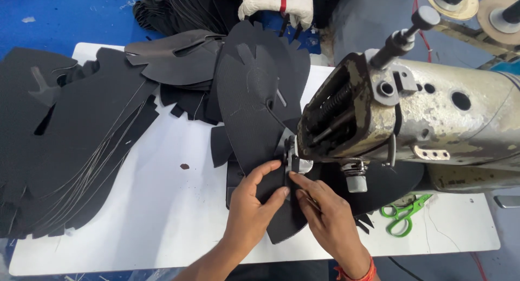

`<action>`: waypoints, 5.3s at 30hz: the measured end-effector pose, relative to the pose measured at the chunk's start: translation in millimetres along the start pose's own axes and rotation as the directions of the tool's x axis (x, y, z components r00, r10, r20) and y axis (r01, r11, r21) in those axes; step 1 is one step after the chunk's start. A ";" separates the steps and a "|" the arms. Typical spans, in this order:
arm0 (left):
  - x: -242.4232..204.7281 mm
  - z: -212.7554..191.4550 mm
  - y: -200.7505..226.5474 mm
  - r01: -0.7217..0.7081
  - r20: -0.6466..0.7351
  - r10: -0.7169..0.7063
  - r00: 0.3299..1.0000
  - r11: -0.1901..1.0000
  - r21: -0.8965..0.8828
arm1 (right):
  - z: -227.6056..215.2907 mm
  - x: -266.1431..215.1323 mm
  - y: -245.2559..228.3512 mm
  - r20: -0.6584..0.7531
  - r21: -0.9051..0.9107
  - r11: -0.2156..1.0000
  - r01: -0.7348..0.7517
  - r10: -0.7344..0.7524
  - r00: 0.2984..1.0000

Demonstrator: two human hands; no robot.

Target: The person sews black material pieces using a sewing machine. They pick up pieces from a stack, align them under the needle, and guide them through the machine to stitch the edges. The person repeats this process for multiple pieces throughout the video.

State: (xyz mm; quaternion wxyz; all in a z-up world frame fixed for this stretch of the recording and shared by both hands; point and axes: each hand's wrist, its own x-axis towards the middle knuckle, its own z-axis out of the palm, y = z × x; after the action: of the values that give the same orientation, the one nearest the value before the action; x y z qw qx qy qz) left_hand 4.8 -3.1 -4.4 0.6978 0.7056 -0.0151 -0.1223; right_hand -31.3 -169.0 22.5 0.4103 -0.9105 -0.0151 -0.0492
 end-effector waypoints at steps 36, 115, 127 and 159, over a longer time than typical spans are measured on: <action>31.8 0.3 25.7 0.008 -0.018 -0.005 1.000 0.986 0.166 | -2.1 13.0 14.8 -0.117 -0.151 0.987 0.046 -0.064 0.991; -5.4 -66.9 -11.7 0.131 0.104 -0.168 0.980 0.946 0.296 | 13.9 28.4 90.6 -0.073 -0.713 0.698 0.057 -0.155 0.985; 36.0 -86.4 -36.5 -0.207 0.170 0.175 0.970 0.959 0.194 | 9.9 29.4 43.4 -0.311 0.034 0.999 -0.019 0.028 0.950; -6.7 -72.9 -0.3 -0.484 0.284 0.819 0.499 -0.009 0.875 | 33.5 8.8 -67.2 -0.112 -0.306 0.942 0.135 -0.176 0.978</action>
State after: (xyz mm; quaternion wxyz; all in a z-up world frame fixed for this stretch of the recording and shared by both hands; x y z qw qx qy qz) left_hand 12.3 69.7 -3.9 0.1664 0.8648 -0.2992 0.3672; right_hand -24.5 -99.5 51.5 0.2638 -0.9521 -0.0511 -0.1457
